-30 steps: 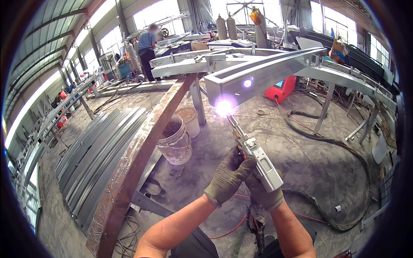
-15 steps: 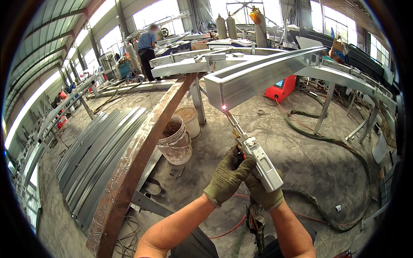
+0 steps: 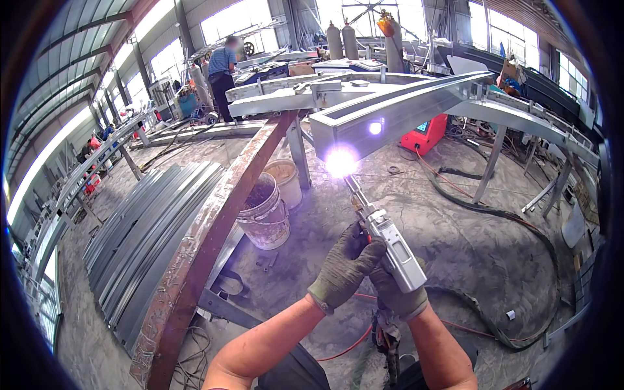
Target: The person welds seams on rectangular aluminum frames using a handheld welding torch. They reposition the frames on a workbench and continue welding different joints, then move to a floor-level frame to weld its corners.
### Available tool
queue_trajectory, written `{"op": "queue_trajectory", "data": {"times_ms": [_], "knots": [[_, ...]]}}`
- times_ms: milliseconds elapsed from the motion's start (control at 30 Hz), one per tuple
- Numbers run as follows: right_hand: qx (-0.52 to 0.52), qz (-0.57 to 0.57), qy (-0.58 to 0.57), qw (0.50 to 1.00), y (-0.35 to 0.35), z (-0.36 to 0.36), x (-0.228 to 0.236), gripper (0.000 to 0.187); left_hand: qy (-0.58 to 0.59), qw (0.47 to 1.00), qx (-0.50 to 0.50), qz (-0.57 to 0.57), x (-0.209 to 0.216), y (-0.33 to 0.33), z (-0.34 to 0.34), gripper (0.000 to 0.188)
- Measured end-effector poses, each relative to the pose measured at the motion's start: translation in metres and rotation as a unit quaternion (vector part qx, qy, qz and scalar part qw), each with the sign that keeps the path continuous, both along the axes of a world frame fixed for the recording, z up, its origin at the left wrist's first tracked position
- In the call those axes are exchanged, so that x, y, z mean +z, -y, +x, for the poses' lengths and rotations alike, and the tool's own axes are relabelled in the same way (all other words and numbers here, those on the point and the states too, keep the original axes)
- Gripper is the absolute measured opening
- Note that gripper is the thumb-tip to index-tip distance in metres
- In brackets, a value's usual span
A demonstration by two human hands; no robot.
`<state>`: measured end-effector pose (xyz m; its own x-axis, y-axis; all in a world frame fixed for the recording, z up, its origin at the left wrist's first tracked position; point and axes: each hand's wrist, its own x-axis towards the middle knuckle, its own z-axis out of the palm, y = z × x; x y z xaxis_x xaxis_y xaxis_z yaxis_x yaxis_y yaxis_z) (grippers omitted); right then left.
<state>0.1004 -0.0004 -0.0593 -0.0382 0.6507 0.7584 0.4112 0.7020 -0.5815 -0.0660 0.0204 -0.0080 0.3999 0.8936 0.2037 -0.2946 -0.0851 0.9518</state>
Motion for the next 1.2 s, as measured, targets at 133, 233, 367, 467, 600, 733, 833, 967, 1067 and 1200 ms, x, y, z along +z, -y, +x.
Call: {"op": "queue_trajectory", "data": {"times_ms": [133,233,367,467,600,733,833,967,1067,1200], "knots": [[-0.003,0.007,-0.055,0.998,-0.003,-0.007,-0.002,0.016,-0.002,1.000,0.007,-0.008,-0.002,0.000,-0.001,0.066],[-0.010,0.016,-0.014,1.000,-0.006,-0.002,-0.007,0.012,0.016,1.000,0.005,-0.003,-0.012,-0.006,0.001,0.067],[0.004,-0.012,-0.031,0.999,-0.002,-0.004,0.000,0.016,-0.009,1.000,0.010,-0.003,-0.002,-0.001,-0.001,0.068],[0.028,-0.052,-0.043,0.997,0.001,-0.001,-0.004,0.022,-0.003,1.000,-0.002,0.011,-0.001,0.000,-0.003,0.069],[0.002,-0.038,-0.021,0.999,-0.005,0.001,-0.011,0.019,-0.003,1.000,0.017,0.012,-0.003,0.000,0.000,0.064],[0.010,-0.025,-0.078,0.997,-0.004,-0.008,-0.005,0.014,-0.022,1.000,0.015,-0.009,-0.010,-0.007,0.000,0.066],[-0.004,-0.025,-0.041,0.999,-0.005,-0.004,-0.007,0.013,-0.015,1.000,0.019,-0.006,-0.008,-0.004,0.001,0.066],[-0.011,-0.005,-0.039,0.999,-0.005,-0.006,-0.005,0.011,-0.020,1.000,0.006,-0.003,-0.009,-0.006,0.000,0.070],[0.000,0.005,-0.049,0.999,-0.007,-0.006,-0.007,0.011,-0.017,1.000,0.015,-0.007,-0.012,-0.006,0.000,0.068],[-0.002,0.012,-0.052,0.999,-0.006,-0.007,-0.006,0.011,-0.034,0.999,0.014,0.004,-0.006,-0.002,-0.001,0.068]]}}
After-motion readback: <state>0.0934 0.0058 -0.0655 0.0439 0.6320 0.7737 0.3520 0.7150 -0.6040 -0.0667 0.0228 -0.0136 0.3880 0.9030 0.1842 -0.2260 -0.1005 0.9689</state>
